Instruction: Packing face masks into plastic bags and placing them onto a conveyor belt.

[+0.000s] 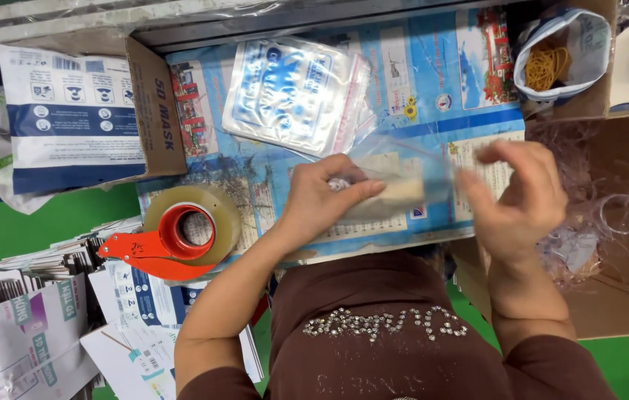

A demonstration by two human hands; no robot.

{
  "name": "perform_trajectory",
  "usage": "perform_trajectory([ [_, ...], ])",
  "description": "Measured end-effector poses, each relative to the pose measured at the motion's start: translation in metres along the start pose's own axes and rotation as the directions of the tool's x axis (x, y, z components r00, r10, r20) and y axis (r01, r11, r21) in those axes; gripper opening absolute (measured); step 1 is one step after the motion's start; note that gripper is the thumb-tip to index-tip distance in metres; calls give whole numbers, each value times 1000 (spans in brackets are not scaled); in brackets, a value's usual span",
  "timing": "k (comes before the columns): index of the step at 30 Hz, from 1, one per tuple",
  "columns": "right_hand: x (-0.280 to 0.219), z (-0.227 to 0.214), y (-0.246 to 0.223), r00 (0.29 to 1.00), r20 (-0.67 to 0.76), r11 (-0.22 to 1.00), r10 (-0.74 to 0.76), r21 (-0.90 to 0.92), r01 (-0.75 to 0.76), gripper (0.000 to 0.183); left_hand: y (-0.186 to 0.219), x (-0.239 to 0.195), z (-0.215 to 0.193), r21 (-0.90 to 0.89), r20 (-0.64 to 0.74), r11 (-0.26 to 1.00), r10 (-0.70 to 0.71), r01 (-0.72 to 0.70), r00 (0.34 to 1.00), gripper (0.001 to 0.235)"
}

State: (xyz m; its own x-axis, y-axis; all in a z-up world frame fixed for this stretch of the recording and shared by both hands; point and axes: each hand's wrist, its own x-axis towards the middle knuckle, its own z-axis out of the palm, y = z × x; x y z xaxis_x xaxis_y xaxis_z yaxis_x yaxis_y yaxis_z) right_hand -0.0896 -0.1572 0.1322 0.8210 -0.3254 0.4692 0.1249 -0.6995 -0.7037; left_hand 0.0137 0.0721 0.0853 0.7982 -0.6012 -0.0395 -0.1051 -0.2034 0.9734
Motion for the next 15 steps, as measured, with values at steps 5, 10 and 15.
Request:
perform_trajectory([
  [5,5,15,-20,953,107,951,-283,-100,293,34,-9,-6,11,-267,63,955,-118,131,991,25],
  [10,10,20,-24,898,187,861,-399,-261,437,28,-4,-22,25,-472,122,866,-118,162,986,41],
  [15,27,21,-35,856,308,833,-414,-249,493,36,22,-26,23,-456,107,889,103,-44,989,65],
])
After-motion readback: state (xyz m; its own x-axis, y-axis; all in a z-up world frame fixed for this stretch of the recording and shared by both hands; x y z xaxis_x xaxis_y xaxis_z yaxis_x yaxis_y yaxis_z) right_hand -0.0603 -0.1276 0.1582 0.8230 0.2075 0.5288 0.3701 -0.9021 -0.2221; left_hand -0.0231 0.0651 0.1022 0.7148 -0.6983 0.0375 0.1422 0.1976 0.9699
